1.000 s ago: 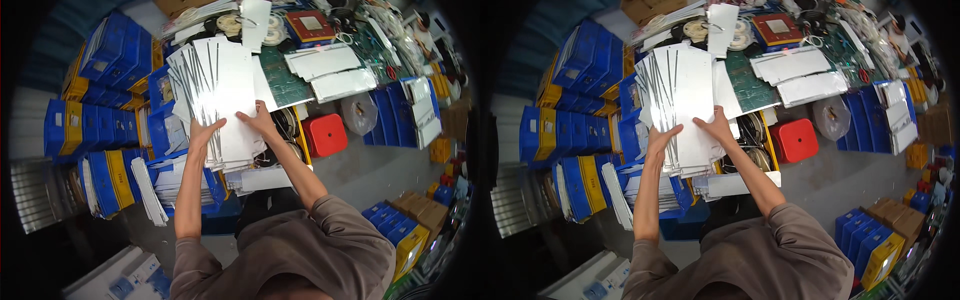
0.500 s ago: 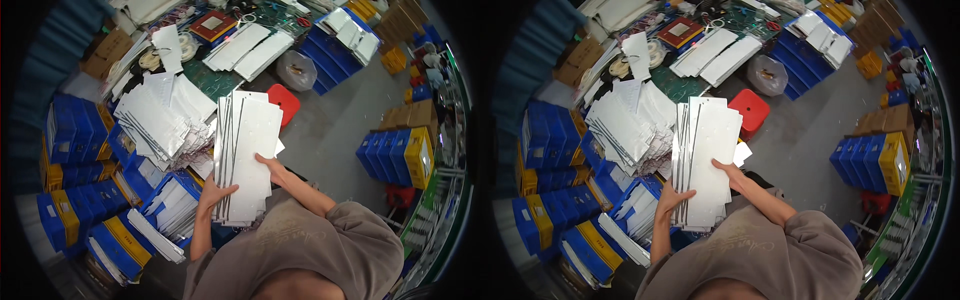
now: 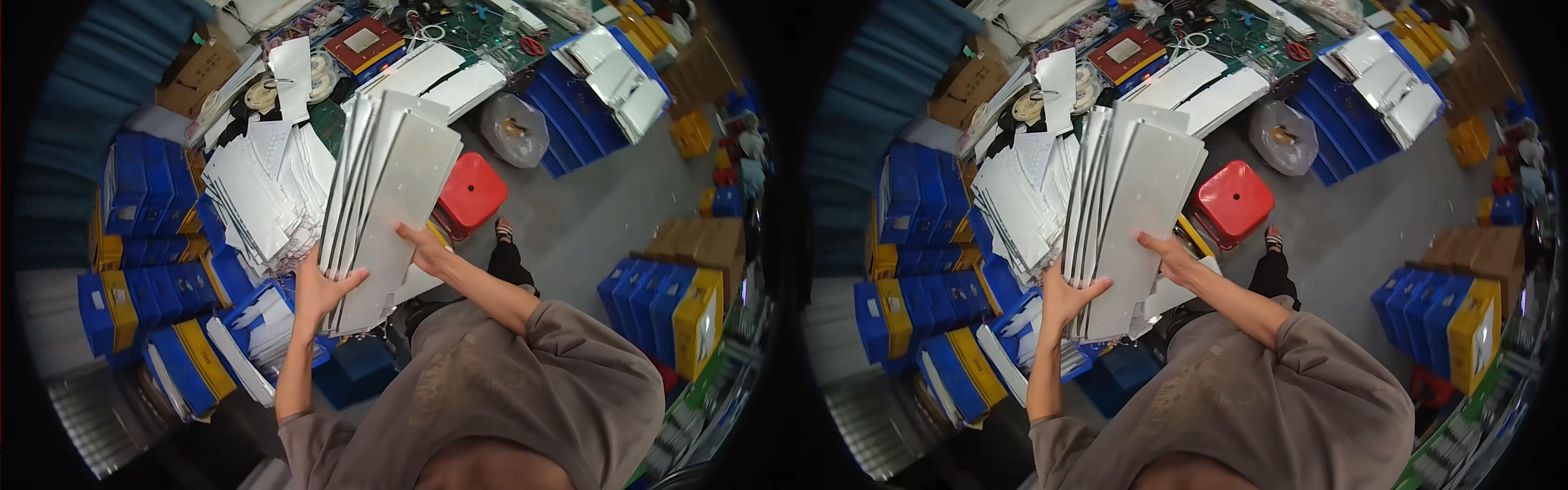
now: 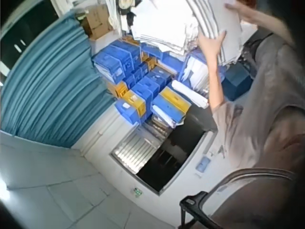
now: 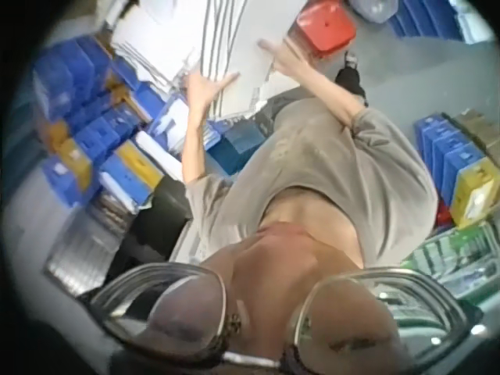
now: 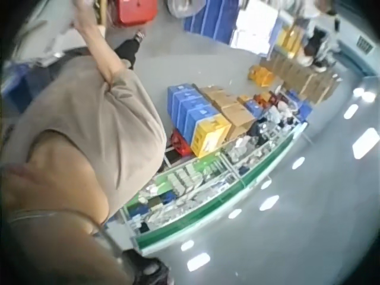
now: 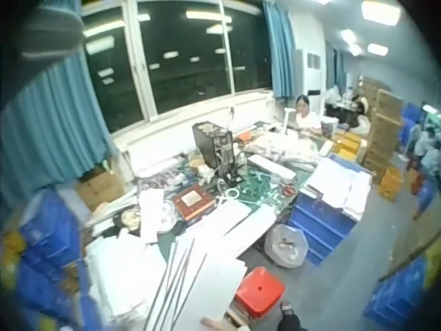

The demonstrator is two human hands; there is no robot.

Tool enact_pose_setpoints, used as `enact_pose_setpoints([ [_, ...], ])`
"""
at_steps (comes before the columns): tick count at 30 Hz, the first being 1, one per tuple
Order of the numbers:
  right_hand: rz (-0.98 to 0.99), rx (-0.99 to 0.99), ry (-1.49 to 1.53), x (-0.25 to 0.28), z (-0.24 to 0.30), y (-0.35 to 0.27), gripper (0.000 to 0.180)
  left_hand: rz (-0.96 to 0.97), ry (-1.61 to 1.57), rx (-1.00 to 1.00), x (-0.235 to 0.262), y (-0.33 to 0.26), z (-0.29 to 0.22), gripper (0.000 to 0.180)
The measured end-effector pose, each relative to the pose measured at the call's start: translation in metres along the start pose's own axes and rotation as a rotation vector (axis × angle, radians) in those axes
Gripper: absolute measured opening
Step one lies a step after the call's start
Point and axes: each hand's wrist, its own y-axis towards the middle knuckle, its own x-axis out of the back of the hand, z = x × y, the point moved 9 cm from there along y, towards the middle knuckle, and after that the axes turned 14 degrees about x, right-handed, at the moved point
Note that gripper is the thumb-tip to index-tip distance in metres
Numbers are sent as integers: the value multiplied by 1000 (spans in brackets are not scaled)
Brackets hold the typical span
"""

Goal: Organizing and stacking white lighting fixture panels into storage bins.

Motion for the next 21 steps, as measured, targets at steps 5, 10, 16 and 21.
enact_pose_setpoints([
  [5,152,-79,-1,85,55,52,62,-201,350,10,-72,25,-81,54],
  [10,160,-99,-48,134,125,58,61,-205,601,49,-134,48,-161,48],
  [16,41,-70,-420,151,228,85,53,-152,751,-128,-184,105,-224,51],
  [21,292,185,-1068,149,311,109,32,-258,872,-294,-203,166,-233,55],
])
